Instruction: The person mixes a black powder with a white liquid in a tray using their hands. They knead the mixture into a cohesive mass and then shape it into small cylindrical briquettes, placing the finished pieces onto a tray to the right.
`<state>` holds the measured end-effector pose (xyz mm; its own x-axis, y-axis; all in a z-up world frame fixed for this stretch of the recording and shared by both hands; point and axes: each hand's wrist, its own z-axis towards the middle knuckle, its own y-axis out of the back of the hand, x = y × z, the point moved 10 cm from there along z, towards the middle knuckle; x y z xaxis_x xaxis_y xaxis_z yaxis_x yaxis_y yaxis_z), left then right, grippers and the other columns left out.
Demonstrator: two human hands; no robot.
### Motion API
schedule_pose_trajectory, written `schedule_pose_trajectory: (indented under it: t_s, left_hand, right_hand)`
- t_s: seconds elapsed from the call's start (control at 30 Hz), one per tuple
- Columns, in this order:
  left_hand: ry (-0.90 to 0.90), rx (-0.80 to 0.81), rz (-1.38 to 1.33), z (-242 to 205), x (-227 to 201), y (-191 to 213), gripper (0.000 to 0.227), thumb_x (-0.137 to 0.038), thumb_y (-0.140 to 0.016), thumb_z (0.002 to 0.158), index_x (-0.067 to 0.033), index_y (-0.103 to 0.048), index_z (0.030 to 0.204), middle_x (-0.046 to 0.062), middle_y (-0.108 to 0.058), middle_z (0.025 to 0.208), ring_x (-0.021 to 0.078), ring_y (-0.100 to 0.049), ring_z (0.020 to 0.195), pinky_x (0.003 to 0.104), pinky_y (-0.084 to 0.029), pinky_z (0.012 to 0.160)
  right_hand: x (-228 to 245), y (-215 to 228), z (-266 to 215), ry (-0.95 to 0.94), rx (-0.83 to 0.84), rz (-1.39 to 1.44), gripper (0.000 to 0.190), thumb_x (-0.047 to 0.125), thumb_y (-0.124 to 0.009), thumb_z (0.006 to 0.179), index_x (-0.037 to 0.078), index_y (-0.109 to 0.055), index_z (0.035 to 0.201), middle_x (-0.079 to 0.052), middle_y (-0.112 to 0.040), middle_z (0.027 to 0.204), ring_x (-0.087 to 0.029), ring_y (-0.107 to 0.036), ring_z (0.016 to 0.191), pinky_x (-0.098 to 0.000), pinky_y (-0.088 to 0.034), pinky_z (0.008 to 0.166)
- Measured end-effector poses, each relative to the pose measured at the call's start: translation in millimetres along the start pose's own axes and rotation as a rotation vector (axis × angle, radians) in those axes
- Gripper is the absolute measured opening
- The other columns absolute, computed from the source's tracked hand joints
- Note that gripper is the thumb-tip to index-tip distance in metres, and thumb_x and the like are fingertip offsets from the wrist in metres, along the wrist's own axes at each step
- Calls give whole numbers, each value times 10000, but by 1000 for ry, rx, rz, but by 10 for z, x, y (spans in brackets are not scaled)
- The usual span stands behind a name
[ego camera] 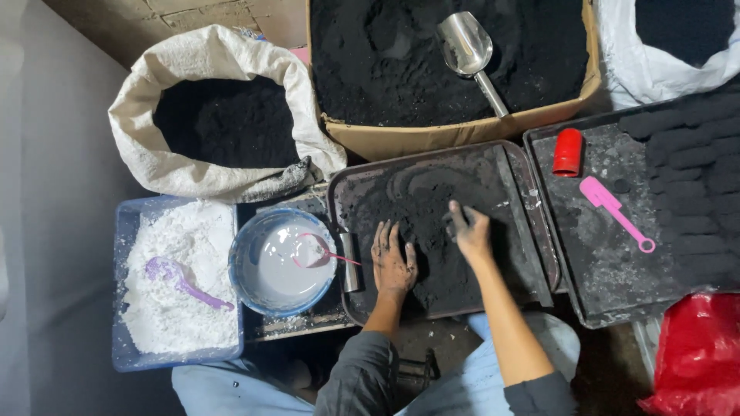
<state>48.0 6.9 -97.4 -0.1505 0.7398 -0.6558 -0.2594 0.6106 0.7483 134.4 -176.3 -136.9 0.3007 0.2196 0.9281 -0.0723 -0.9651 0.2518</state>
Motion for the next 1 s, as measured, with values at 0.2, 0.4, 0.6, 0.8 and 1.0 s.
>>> schedule_pose_trajectory:
  t_s: [0.2,0.4,0.6,0.8,1.0]
  left_hand:
    - [1,-10,-15,-17,22,-18,443,-293,-318,870,-106,-357,1270,128,-358,1300,292,-263,1291,436,-306,968]
    - [-10,-12,11,-10,70,-79,455,-317,-317,865,-118,-354,1272,114,-348,1305,281,-255,1295,433,-312,963]
    - [-18,-39,-8,-7,55,-54,448,-314,-303,875,-114,-363,1271,118,-355,1304,283,-262,1293,432,-318,950]
    - [-10,-44,-16,-12,59,-68,447,-283,-336,865,-114,-365,1278,117,-355,1303,283,-257,1293,432,-306,950]
    - [-18,-71,-25,-10,26,-1,437,-295,-306,880,-114,-373,1272,118,-366,1297,281,-260,1292,429,-302,948]
  right_hand:
    - [-49,-259,-100,6,-75,-39,620,402,-283,954,106,-599,509,-83,-516,401,-159,-515,335,-231,-396,316]
    - [351,-281,-132,349,-58,36,448,216,-439,930,85,-571,523,-68,-499,367,-140,-467,277,-207,-343,298]
    - [629,-184,-197,418,67,-217,257,215,-707,741,102,-640,961,-99,-645,839,-253,-621,841,-356,-491,737]
    - [864,-126,-455,689,-60,-412,242,133,-567,863,28,-588,1079,-177,-635,772,-344,-616,720,-415,-511,617]
    - [300,-152,-163,742,-160,-604,240,270,-661,796,38,-618,836,-147,-589,576,-326,-606,559,-380,-484,441]
